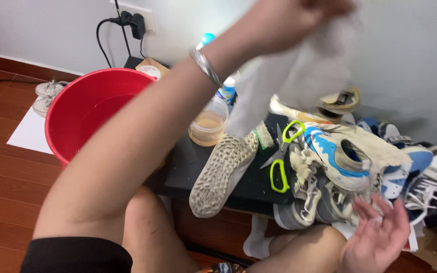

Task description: The person scrubs the sole of a white sneaker with a green brush, wipes it with a cloth, and applies a cleaning solution. They then use a cotton swab to clean the grooves of the sole.

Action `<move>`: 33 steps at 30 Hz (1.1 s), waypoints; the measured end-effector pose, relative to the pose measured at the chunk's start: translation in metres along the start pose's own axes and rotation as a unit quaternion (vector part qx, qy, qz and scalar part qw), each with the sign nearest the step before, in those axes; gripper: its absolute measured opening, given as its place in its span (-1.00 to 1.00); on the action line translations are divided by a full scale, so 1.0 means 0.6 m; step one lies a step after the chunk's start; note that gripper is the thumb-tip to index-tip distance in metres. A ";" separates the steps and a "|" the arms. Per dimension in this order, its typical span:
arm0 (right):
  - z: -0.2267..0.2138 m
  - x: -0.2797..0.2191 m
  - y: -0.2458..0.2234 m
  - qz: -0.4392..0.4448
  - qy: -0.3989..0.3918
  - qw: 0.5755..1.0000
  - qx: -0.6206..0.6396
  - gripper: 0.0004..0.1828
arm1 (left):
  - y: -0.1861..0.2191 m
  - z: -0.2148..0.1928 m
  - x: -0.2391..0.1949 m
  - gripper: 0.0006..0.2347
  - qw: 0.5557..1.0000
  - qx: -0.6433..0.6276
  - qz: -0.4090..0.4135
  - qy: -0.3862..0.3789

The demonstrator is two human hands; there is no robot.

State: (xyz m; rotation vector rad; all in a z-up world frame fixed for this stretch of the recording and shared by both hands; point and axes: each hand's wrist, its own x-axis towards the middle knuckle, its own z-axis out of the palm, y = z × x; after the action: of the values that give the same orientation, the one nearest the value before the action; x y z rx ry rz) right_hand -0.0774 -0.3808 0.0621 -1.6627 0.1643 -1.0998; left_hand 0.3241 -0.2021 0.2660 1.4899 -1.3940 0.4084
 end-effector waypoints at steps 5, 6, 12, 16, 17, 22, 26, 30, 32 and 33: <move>0.089 0.053 -0.135 -0.015 -0.104 0.980 0.168 -0.04 | 0.184 0.108 -0.069 -0.64 0.960 -0.269 0.056 -0.062; 0.087 0.049 -0.141 -0.009 -0.132 0.969 0.208 0.04 | 0.215 0.136 -0.083 -0.61 0.960 -0.266 0.016 -0.082; -0.001 0.006 -0.082 0.231 -0.147 0.936 0.221 -0.16 | 0.270 0.206 -0.221 -0.63 0.959 -0.250 -0.132 -0.010; 0.006 -0.027 -0.079 0.236 -0.141 0.895 0.352 -0.26 | 0.296 0.225 -0.336 -0.68 0.957 -0.177 -0.224 -0.056; 0.015 -0.033 -0.079 0.233 -0.147 0.871 0.407 -0.26 | 0.309 0.229 -0.358 -0.69 0.952 -0.161 -0.249 -0.069; 0.039 -0.077 -0.039 0.303 -0.087 0.833 0.454 -0.45 | 0.374 0.201 -0.479 -0.66 0.969 -0.024 -0.236 0.068; 0.060 -0.103 0.010 0.330 -0.085 0.909 0.239 -0.43 | 0.384 0.154 -0.569 -0.44 0.922 0.155 -0.277 0.224; 0.128 -0.114 0.037 0.311 -0.182 0.930 0.070 -0.71 | 0.351 0.146 -0.626 0.00 0.900 0.181 -0.324 0.229; 0.161 -0.112 0.029 0.155 -0.305 0.938 -0.062 -0.75 | 0.328 0.156 -0.641 0.10 0.899 0.135 -0.360 0.207; 0.175 -0.109 0.023 0.131 -0.325 0.931 -0.101 -0.75 | 0.317 0.162 -0.647 0.13 0.896 0.118 -0.380 0.199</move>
State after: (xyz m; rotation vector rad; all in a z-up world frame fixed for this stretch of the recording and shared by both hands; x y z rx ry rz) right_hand -0.0325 -0.2749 0.0145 -2.0360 0.0645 -0.3020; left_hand 0.0126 -0.0373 -0.0023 1.8828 -0.3829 0.3544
